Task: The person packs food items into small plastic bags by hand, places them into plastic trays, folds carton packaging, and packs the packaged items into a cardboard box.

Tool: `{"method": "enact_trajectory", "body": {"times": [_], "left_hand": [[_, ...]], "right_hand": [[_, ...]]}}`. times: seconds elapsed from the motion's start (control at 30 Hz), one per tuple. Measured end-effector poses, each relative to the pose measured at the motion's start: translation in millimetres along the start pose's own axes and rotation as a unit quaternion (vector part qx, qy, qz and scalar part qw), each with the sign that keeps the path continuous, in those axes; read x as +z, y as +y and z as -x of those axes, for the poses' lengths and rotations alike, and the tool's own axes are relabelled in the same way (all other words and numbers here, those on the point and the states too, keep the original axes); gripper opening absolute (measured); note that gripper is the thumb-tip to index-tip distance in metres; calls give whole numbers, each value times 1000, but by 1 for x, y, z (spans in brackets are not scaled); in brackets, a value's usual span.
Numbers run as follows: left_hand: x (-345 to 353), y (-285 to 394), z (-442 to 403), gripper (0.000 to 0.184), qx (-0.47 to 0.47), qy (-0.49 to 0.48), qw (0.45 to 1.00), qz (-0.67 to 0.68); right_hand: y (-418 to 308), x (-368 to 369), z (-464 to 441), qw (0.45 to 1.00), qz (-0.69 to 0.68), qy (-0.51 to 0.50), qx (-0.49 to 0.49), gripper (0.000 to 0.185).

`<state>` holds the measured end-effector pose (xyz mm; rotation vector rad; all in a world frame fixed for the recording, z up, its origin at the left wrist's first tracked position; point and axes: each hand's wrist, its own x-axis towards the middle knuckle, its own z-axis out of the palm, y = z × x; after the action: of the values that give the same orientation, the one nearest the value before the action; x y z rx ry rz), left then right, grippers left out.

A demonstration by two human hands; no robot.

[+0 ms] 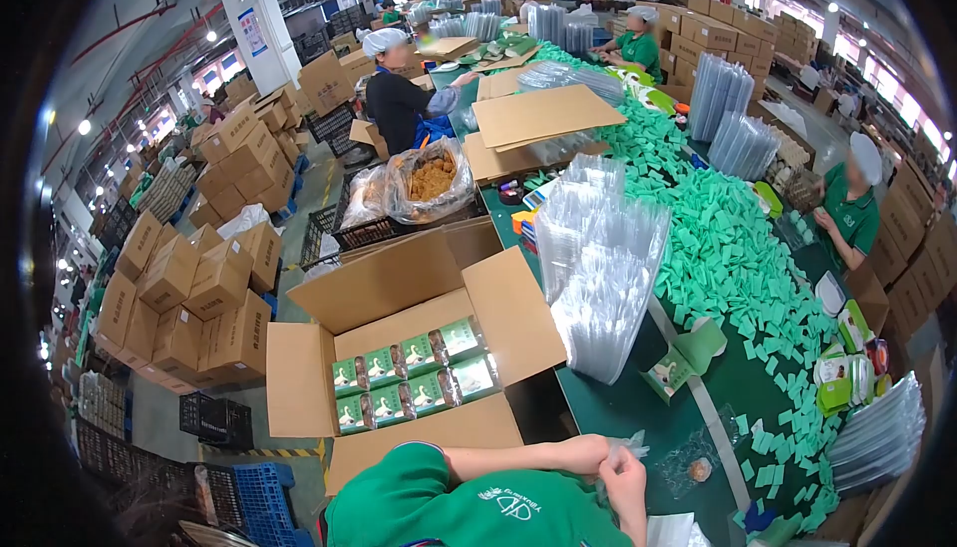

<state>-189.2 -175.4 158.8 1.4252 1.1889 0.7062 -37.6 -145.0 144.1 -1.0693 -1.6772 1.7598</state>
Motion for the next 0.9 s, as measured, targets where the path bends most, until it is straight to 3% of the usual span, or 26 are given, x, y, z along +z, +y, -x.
{"method": "enact_trajectory", "body": {"times": [0.1, 0.2, 0.27, 0.33, 0.4, 0.5, 0.63, 0.77, 0.9], "left_hand": [[6, -42, -24, 27, 13, 15, 999, 29], [11, -47, -29, 35, 36, 128, 979, 153], [7, -49, -33, 35, 6, 101, 961, 257], [5, -52, -37, 36, -8, 68, 920, 387], [9, -54, -42, 38, -5, 27, 844, 536], [10, -54, -45, 44, -36, 12, 841, 540], [12, -56, -50, 41, -86, 4, 878, 471], [9, -49, -47, 43, -54, 18, 899, 434], [11, -59, -48, 43, -51, 14, 886, 461]], "right_hand": [[3, 3, -3, 1000, 3, -9, -4, 17], [2, 2, -7, 999, 42, -23, 15, 16], [3, 3, -10, 997, 70, -22, -15, 14], [6, 5, -13, 997, 76, -14, -19, 12], [10, 6, -15, 998, 59, 1, 6, 10], [26, 2, -19, 999, 30, 14, 1, 8], [25, 7, -17, 994, 103, 20, -2, 11], [33, 11, -14, 990, 138, -19, -7, 16], [32, 15, -14, 991, 121, -48, -7, 18]]}}
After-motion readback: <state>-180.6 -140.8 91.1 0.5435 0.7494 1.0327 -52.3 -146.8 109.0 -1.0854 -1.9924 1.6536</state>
